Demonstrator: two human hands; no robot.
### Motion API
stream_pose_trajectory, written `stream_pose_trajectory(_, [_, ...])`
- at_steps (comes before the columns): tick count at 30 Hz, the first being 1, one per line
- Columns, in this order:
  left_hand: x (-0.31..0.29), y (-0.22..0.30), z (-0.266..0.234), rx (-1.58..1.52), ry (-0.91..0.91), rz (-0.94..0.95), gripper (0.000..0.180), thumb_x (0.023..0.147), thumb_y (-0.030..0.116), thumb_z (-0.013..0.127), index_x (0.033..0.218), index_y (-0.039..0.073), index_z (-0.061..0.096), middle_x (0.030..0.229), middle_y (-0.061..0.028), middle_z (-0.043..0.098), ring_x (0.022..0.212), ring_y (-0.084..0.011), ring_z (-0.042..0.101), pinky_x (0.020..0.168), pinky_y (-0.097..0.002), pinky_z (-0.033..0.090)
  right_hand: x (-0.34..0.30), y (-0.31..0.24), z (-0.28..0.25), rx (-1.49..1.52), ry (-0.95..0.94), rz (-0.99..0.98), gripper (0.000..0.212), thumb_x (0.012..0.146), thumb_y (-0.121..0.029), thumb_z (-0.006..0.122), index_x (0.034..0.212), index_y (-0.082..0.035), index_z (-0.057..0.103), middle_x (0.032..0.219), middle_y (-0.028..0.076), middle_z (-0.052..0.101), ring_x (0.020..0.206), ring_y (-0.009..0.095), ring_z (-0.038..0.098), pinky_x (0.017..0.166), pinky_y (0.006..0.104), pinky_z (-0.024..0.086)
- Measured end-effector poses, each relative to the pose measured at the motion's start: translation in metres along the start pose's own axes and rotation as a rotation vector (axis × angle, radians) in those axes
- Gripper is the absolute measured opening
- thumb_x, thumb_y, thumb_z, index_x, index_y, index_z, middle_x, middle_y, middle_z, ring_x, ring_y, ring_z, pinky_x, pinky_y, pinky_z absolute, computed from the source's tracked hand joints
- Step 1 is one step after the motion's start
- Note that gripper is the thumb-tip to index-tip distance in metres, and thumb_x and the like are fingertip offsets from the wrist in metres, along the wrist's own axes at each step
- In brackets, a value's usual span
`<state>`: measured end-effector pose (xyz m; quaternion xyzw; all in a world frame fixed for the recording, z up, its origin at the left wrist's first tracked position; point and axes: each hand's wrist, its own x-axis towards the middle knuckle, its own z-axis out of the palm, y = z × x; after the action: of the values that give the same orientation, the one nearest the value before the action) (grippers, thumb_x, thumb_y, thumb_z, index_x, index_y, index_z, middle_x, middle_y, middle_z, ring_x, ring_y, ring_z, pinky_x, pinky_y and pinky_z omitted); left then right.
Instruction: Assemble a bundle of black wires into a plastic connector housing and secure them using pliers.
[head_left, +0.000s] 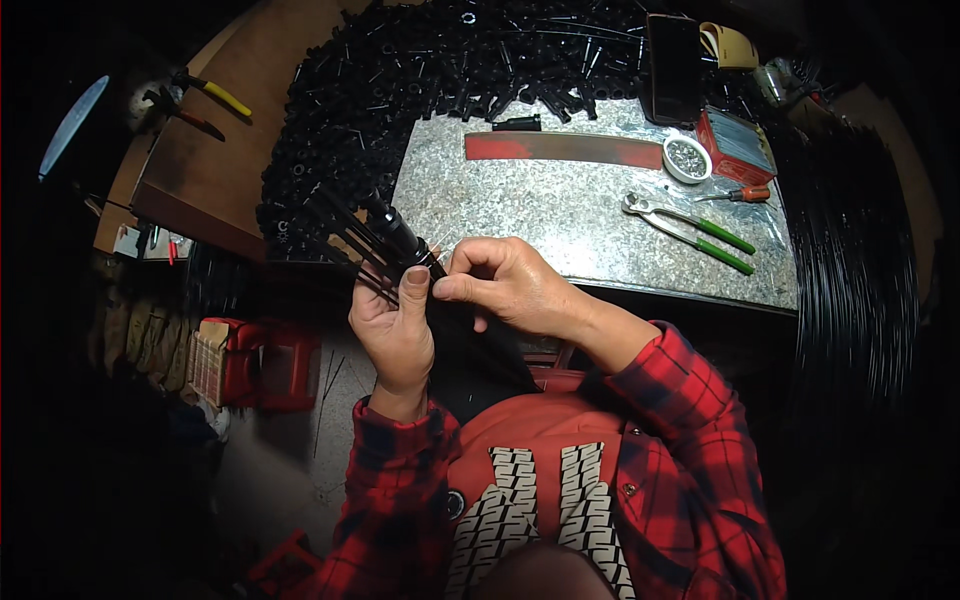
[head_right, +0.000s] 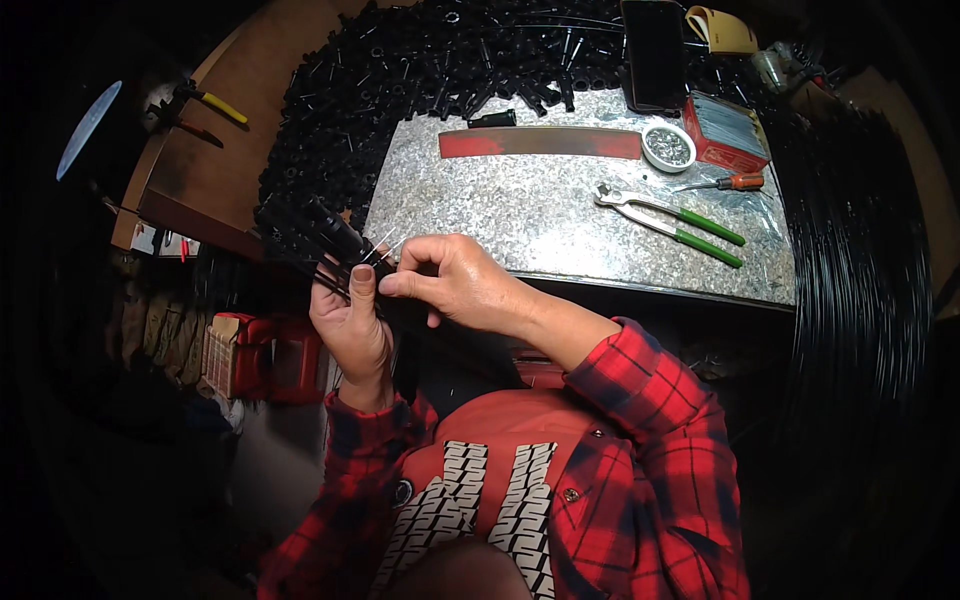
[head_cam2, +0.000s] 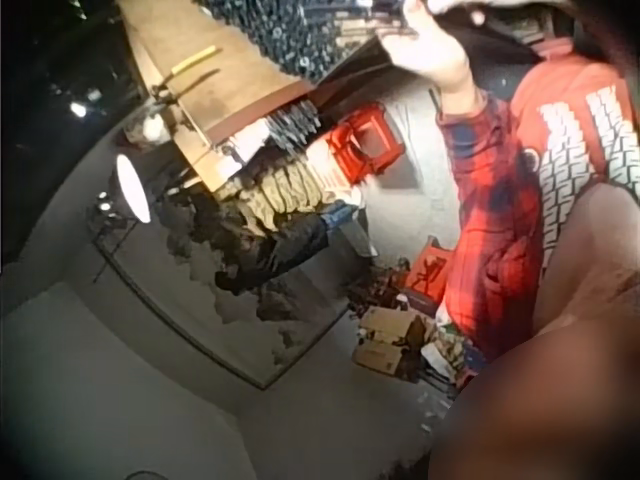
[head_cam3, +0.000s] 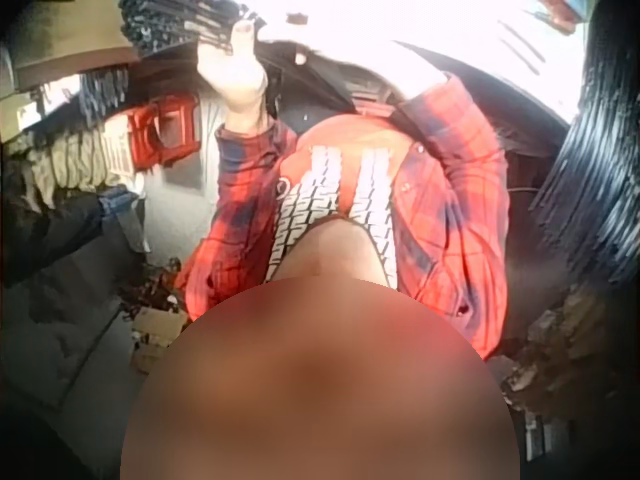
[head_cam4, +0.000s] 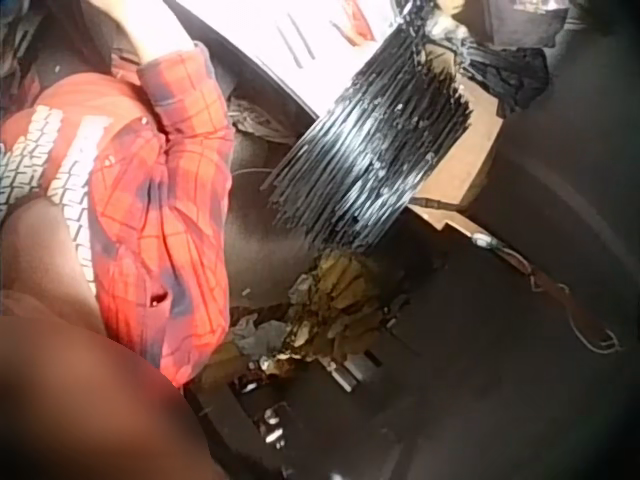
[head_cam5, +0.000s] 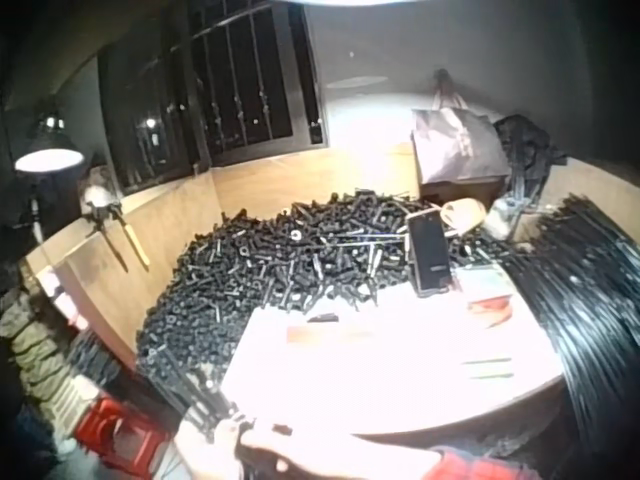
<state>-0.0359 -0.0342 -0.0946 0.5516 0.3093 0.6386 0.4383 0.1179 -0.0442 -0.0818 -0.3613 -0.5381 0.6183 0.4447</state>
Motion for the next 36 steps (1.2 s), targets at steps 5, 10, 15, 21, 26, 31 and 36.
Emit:
stream_pose_trajectory(5, [0.0, 0.001, 0.0, -0.035, -0.021, -0.019, 0.025, 0.089, 0.007, 0.063, 0.11, -0.003, 0.055, 0.097, -0.0106, 0.065, 0.085, -0.0142, 0.062, 0.079, -0.0256, 0.05, 0.004, 0.002, -0.004, 0.015, -0.038, 0.01, 0.024, 0.089, -0.019, 0.064, 0.074, -0.002, 0.056, 0.073, -0.001, 0.053, 0.062, 0.005, 0.051, 0.047, 0.0202, 0.048])
stream_pose_trajectory(10, [0.0, 0.008, -0.002, -0.044, -0.066, -0.035, 0.029, 0.089, 0.007, 0.062, 0.114, -0.003, 0.054, 0.097, -0.0119, 0.065, 0.087, -0.0158, 0.063, 0.081, -0.0272, 0.05, 0.002, -0.001, -0.002, 0.046, -0.016, 0.052, 0.025, 0.089, -0.019, 0.064, 0.072, -0.002, 0.056, 0.071, 0.0, 0.053, 0.059, 0.006, 0.051, 0.046, 0.0206, 0.048])
stream_pose_trajectory(15, [0.0, 0.011, -0.004, -0.093, -0.118, -0.057, 0.029, 0.091, 0.007, 0.059, 0.117, -0.004, 0.052, 0.099, -0.0124, 0.065, 0.088, -0.0172, 0.063, 0.083, -0.0293, 0.05, 0.001, -0.004, -0.003, 0.057, -0.025, 0.092, 0.026, 0.088, -0.019, 0.066, 0.072, -0.002, 0.056, 0.071, 0.001, 0.054, 0.056, 0.006, 0.053, 0.046, 0.0207, 0.047])
stream_pose_trajectory(21, [-0.009, 0.013, 0.014, -0.066, 0.01, 0.008, 0.023, 0.093, 0.007, 0.055, 0.114, -0.002, 0.05, 0.105, -0.0081, 0.059, 0.094, -0.012, 0.056, 0.084, -0.0267, 0.045, -0.001, -0.006, 0.014, -0.021, 0.125, 0.029, 0.027, 0.085, -0.02, 0.069, 0.07, -0.002, 0.054, 0.066, 0.001, 0.056, 0.055, 0.006, 0.053, 0.045, 0.0211, 0.046])
stream_pose_trajectory(26, [-0.012, 0.016, 0.026, 0.239, -0.01, 0.166, 0.039, 0.09, 0.005, 0.056, 0.124, -0.003, 0.036, 0.1, -0.0052, 0.053, 0.091, -0.0111, 0.052, 0.083, -0.026, 0.043, 0.008, 0.016, 0.023, -0.122, 0.27, -0.157, 0.023, 0.084, -0.013, 0.068, 0.07, -0.001, 0.053, 0.065, 0.004, 0.059, 0.059, 0.009, 0.056, 0.051, 0.0239, 0.046])
stream_pose_trajectory(31, [-0.005, 0.02, 0.011, 0.283, -0.038, -0.032, 0.042, 0.089, 0.002, 0.054, 0.125, -0.005, 0.035, 0.094, -0.0048, 0.05, 0.086, -0.009, 0.049, 0.08, -0.0245, 0.042, 0.008, 0.014, 0.031, -0.427, 0.343, -0.398, 0.022, 0.082, -0.007, 0.065, 0.068, 0.002, 0.05, 0.064, 0.009, 0.055, 0.059, 0.016, 0.053, 0.055, 0.0307, 0.042])
stream_pose_trajectory(36, [-0.001, 0.026, -0.001, 0.178, -0.08, -0.091, 0.029, 0.09, -0.002, 0.05, 0.117, -0.001, 0.039, 0.094, -0.002, 0.046, 0.085, -0.0066, 0.045, 0.078, -0.021, 0.04, 0.002, 0.008, 0.032, -0.436, 0.268, -0.457, 0.018, 0.082, -0.006, 0.064, 0.072, 0.003, 0.051, 0.069, 0.011, 0.052, 0.063, 0.019, 0.052, 0.059, 0.0317, 0.042])
